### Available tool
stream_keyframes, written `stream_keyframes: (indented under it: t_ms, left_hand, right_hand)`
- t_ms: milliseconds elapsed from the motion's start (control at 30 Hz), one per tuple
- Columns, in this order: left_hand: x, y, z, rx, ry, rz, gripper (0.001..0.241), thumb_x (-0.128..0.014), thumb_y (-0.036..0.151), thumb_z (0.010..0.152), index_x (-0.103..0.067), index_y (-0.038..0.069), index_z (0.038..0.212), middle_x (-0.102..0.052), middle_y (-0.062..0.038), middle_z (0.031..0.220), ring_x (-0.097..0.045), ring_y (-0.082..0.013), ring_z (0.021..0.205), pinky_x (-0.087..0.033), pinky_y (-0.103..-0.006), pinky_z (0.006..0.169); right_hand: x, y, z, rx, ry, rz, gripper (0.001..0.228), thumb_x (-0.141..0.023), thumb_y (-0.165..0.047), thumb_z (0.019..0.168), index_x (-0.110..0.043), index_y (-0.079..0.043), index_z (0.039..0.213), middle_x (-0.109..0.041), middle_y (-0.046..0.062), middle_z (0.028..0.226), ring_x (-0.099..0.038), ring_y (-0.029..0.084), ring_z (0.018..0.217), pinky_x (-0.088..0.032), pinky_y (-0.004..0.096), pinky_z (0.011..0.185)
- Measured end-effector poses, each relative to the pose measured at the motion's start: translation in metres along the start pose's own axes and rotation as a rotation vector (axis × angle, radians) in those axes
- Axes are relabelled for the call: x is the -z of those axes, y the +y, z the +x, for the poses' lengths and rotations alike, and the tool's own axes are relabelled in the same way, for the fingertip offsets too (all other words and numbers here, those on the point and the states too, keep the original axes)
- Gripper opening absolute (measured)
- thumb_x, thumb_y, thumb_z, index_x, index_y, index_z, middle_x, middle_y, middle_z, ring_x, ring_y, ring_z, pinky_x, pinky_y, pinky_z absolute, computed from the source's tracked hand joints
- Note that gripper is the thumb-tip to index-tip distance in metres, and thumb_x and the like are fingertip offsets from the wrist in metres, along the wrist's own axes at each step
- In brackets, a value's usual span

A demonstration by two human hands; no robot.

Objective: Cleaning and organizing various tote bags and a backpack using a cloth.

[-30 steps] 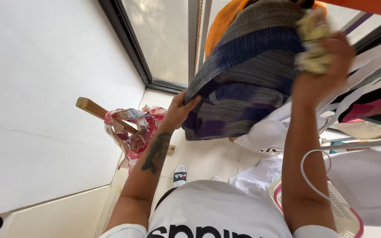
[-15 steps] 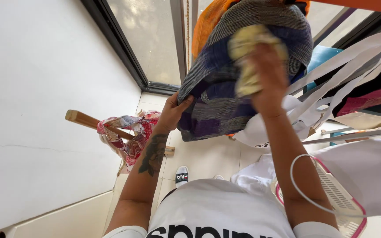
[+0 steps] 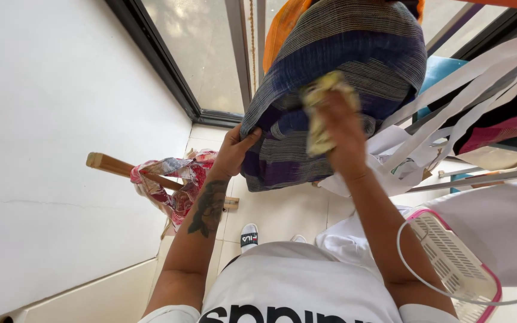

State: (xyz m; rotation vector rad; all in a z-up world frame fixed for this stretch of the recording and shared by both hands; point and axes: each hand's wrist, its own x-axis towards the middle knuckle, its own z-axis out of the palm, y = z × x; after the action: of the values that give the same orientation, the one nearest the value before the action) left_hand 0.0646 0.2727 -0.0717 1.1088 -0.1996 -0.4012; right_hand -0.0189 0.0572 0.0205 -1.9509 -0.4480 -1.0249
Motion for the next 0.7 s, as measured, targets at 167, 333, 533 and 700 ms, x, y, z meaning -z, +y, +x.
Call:
stream_keyframes:
  t_ms: [167, 333, 533, 700]
  left_hand:
    - [-0.002, 0.007, 0.002, -0.032, -0.001, -0.012, 0.007, -0.074, 0.009, 0.096, -0.074, 0.007, 0.103, -0.073, -0.004, 0.083, -0.07, -0.0128, 0.077, -0.056, -0.0283, 0.076]
    - [-0.002, -0.005, 0.004, -0.008, -0.005, -0.018, 0.006, -0.074, 0.008, 0.096, -0.075, 0.007, 0.102, -0.073, -0.003, 0.084, -0.069, -0.0122, 0.078, -0.057, -0.0287, 0.076]
    - [0.007, -0.009, 0.007, -0.01, -0.015, -0.021, 0.006, -0.072, 0.009, 0.097, -0.075, 0.007, 0.102, -0.074, -0.004, 0.083, -0.07, -0.0121, 0.078, -0.056, -0.0278, 0.075]
    - [-0.002, 0.001, 0.004, 0.0, -0.003, -0.049, 0.007, -0.075, 0.009, 0.095, -0.075, 0.007, 0.102, -0.074, -0.004, 0.084, -0.071, -0.013, 0.077, -0.058, -0.0282, 0.075]
  right_hand:
    - [0.035, 0.045, -0.023, -0.125, 0.317, -0.366, 0.034, -0.067, 0.016, 0.096, -0.07, 0.0, 0.126, -0.058, 0.022, 0.138, -0.057, 0.044, 0.127, -0.044, 0.05, 0.112]
    - [-0.013, -0.034, -0.009, -0.357, 0.256, -0.241, 0.031, -0.06, 0.007, 0.099, -0.061, 0.005, 0.13, -0.064, 0.032, 0.115, -0.062, 0.048, 0.115, -0.047, 0.055, 0.107]
    - [0.014, -0.036, 0.002, -0.143, 0.012, -0.148, 0.037, -0.08, 0.011, 0.069, -0.049, -0.009, 0.073, -0.066, 0.012, 0.129, -0.063, 0.031, 0.125, -0.051, 0.041, 0.105]
    - [0.015, -0.005, -0.026, -0.174, 0.002, -0.32, 0.069, -0.075, 0.01, 0.076, -0.053, -0.003, 0.14, -0.064, 0.013, 0.13, -0.065, 0.029, 0.107, -0.052, 0.037, 0.092]
